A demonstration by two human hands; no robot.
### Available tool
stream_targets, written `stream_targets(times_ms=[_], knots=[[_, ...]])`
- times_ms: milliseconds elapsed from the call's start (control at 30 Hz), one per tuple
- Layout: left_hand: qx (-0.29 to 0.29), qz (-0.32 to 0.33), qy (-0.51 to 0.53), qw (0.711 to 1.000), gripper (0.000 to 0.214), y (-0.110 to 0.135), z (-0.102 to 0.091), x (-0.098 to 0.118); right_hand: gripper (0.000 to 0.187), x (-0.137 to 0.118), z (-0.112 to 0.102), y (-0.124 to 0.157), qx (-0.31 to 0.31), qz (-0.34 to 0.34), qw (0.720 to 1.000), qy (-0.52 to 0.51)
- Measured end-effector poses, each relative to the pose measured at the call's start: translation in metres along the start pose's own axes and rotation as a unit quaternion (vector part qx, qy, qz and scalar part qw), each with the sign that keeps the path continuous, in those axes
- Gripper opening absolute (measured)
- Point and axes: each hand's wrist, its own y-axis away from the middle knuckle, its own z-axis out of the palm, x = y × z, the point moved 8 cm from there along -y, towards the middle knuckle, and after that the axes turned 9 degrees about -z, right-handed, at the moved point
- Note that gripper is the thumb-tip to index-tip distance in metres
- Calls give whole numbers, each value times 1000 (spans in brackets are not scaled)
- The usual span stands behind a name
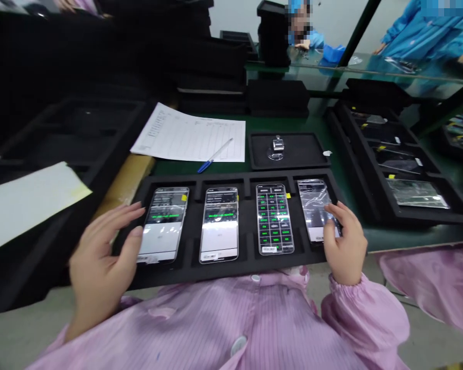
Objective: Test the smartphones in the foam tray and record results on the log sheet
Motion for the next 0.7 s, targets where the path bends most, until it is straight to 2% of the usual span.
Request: stream_targets(times_ms=[267,500,600,700], knots=[[-5,7,-9,1000,26,1,0,-1,29,1,0,0,1,7,1000,4],[-5,-36,-40,999,29,-1,4,-7,26,-1,1,-2,9,2,1000,10],[4,-82,-69,994,35,-2,5,-17,27,-1,2,-3,6,5,1000,8],[-25,-149,-104,983,45,-2,10,-30,27,0,2,-2,3,7,1000,4]])
